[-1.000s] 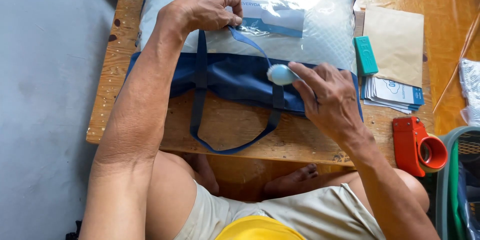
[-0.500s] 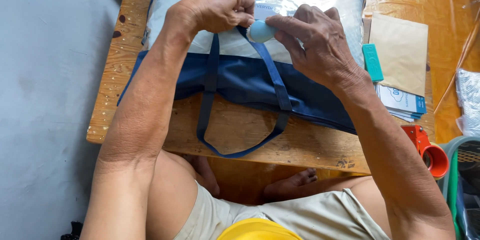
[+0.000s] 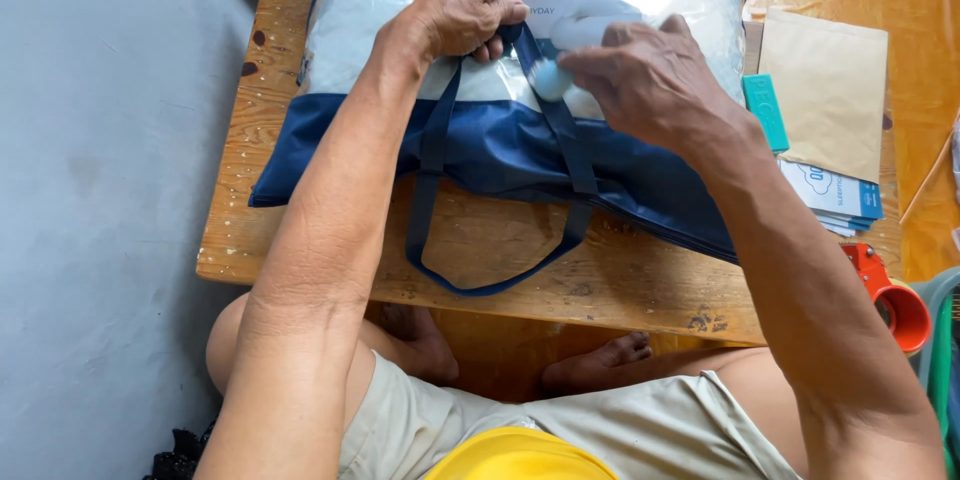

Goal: The person uses a small blue brush to clean the seams and surface of a blue pillow placed on a wooden table. They then use a green brush to wipe the pillow surface.

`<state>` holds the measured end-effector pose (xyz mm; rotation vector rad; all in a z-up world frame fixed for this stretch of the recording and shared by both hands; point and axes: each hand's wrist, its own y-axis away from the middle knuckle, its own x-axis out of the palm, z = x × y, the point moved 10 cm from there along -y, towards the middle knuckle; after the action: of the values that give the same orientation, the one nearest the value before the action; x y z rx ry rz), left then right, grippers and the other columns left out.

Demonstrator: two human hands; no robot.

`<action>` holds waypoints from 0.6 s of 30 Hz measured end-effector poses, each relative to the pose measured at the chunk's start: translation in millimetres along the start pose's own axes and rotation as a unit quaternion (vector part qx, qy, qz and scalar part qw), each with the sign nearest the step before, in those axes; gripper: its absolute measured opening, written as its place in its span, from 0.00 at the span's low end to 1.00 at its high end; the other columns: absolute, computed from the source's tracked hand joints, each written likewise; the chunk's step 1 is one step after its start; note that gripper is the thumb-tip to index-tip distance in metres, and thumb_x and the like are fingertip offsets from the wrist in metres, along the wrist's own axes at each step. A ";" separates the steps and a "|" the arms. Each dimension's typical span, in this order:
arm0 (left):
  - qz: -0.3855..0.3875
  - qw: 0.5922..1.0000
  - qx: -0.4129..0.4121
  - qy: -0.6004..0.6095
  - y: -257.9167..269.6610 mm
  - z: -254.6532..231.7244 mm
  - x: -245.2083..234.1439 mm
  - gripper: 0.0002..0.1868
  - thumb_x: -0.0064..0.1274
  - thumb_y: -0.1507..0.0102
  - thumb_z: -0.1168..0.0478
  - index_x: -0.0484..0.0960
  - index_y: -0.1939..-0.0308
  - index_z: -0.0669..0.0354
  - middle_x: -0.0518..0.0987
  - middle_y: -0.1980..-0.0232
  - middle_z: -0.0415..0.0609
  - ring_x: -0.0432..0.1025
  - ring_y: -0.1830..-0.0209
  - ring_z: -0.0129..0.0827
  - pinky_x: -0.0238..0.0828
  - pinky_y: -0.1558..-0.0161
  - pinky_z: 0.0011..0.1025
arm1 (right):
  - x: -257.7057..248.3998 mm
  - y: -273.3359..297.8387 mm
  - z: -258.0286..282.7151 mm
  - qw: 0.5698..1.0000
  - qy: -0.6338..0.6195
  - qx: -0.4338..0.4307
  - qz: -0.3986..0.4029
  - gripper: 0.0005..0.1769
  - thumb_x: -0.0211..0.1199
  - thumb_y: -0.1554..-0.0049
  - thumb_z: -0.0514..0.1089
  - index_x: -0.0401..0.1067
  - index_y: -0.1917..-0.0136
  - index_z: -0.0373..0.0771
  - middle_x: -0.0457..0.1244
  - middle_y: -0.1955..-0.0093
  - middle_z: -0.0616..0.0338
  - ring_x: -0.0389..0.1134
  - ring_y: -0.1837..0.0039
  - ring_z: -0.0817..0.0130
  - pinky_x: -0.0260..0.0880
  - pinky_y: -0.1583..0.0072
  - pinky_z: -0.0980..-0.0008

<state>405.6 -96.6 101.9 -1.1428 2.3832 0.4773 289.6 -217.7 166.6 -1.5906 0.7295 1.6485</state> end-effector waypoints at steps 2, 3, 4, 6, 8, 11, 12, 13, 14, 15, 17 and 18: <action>-0.004 1.000 0.003 0.000 0.2 1.5 0.7 0.07 0.42 0.24 0.58 0.71 0.57 0.50 0.76 0.70 0.42 0.75 0.74 0.24 0.76 0.71 0.24 | 1.4 13.9 -4.3 0.999 0.007 0.013 0.042 0.14 0.52 0.30 0.51 0.77 0.38 0.56 0.64 0.57 0.54 0.64 0.56 0.53 0.52 0.49 0.51; -0.010 1.000 0.003 0.003 2.5 4.4 3.0 0.07 0.42 0.24 0.57 0.71 0.56 0.50 0.78 0.71 0.43 0.75 0.74 0.25 0.77 0.70 0.25 | 8.4 23.1 -6.4 0.996 0.013 0.024 0.086 0.15 0.56 0.34 0.52 0.78 0.37 0.60 0.67 0.54 0.59 0.68 0.50 0.53 0.54 0.46 0.50; -0.009 1.000 0.001 0.004 3.9 7.8 4.8 0.07 0.42 0.24 0.57 0.71 0.56 0.50 0.78 0.71 0.43 0.75 0.74 0.25 0.77 0.70 0.25 | 12.0 22.5 -5.4 0.996 0.011 0.023 0.088 0.15 0.56 0.34 0.52 0.78 0.37 0.60 0.67 0.54 0.59 0.68 0.50 0.53 0.54 0.46 0.50; -0.016 1.000 0.016 -0.002 3.3 6.7 5.7 0.07 0.42 0.24 0.58 0.71 0.57 0.51 0.78 0.71 0.44 0.74 0.75 0.26 0.75 0.70 0.26 | -14.9 21.7 2.4 0.998 0.001 -0.015 -0.068 0.15 0.56 0.28 0.50 0.79 0.33 0.55 0.61 0.58 0.56 0.57 0.64 0.52 0.51 0.52 0.53; -0.023 1.000 0.018 -0.013 2.9 7.1 7.7 0.08 0.41 0.24 0.57 0.72 0.55 0.52 0.78 0.71 0.45 0.74 0.75 0.28 0.75 0.70 0.27 | -1.4 15.7 -5.5 0.993 0.036 -0.030 -0.105 0.14 0.58 0.28 0.50 0.79 0.33 0.56 0.60 0.57 0.56 0.61 0.60 0.51 0.52 0.52 0.53; -0.044 0.998 0.016 -0.030 0.4 15.9 10.3 0.08 0.42 0.24 0.57 0.71 0.56 0.52 0.77 0.72 0.46 0.74 0.75 0.30 0.74 0.69 0.32 | 11.0 24.9 0.6 0.995 0.035 -0.030 -0.089 0.14 0.57 0.29 0.51 0.78 0.33 0.55 0.58 0.58 0.57 0.60 0.60 0.55 0.51 0.52 0.54; -0.058 0.997 0.019 -0.039 -1.3 18.7 9.8 0.09 0.44 0.24 0.57 0.70 0.59 0.51 0.77 0.72 0.46 0.75 0.75 0.32 0.74 0.68 0.36 | 19.7 30.2 1.9 0.999 0.002 -0.011 -0.039 0.16 0.55 0.29 0.51 0.77 0.33 0.54 0.57 0.60 0.57 0.55 0.62 0.60 0.50 0.52 0.56; -0.060 0.997 0.017 -0.039 -4.3 21.7 11.4 0.09 0.44 0.24 0.57 0.70 0.59 0.51 0.77 0.72 0.46 0.75 0.75 0.32 0.74 0.68 0.36 | 20.1 43.0 4.2 0.999 0.002 -0.014 -0.038 0.16 0.55 0.29 0.51 0.77 0.33 0.54 0.57 0.60 0.57 0.55 0.62 0.60 0.50 0.52 0.56; -0.071 0.996 0.034 -0.048 -7.1 20.8 12.0 0.08 0.43 0.24 0.57 0.71 0.57 0.52 0.77 0.72 0.46 0.75 0.74 0.33 0.74 0.68 0.38 | 23.6 55.9 3.7 1.000 0.001 -0.004 -0.023 0.16 0.55 0.30 0.51 0.77 0.33 0.56 0.57 0.61 0.59 0.57 0.61 0.61 0.49 0.52 0.57; -0.076 0.994 0.050 -0.058 -8.9 21.3 15.8 0.09 0.42 0.24 0.56 0.72 0.56 0.53 0.76 0.72 0.47 0.74 0.73 0.34 0.73 0.69 0.40 | 29.6 71.3 4.1 1.000 -0.003 0.009 -0.007 0.16 0.55 0.31 0.52 0.77 0.34 0.58 0.58 0.61 0.61 0.59 0.61 0.62 0.49 0.51 0.57; -0.080 0.994 0.047 -0.051 -7.5 23.9 17.5 0.09 0.42 0.23 0.57 0.72 0.57 0.52 0.76 0.71 0.46 0.74 0.74 0.32 0.73 0.69 0.38 | 42.6 90.1 11.4 0.999 0.028 0.018 0.039 0.16 0.54 0.33 0.54 0.76 0.34 0.63 0.57 0.63 0.63 0.58 0.60 0.63 0.51 0.51 0.57; -0.086 0.994 0.047 -0.043 -8.6 23.6 17.9 0.10 0.42 0.23 0.57 0.72 0.59 0.51 0.75 0.71 0.46 0.74 0.74 0.30 0.73 0.70 0.36 | 52.0 101.2 13.3 0.994 0.062 0.026 0.085 0.17 0.53 0.34 0.55 0.75 0.34 0.67 0.56 0.65 0.65 0.58 0.60 0.64 0.52 0.51 0.58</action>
<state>408.4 -101.7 71.6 -1.2446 2.1867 0.3456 200.9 -259.8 107.5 -1.6437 0.9885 1.6467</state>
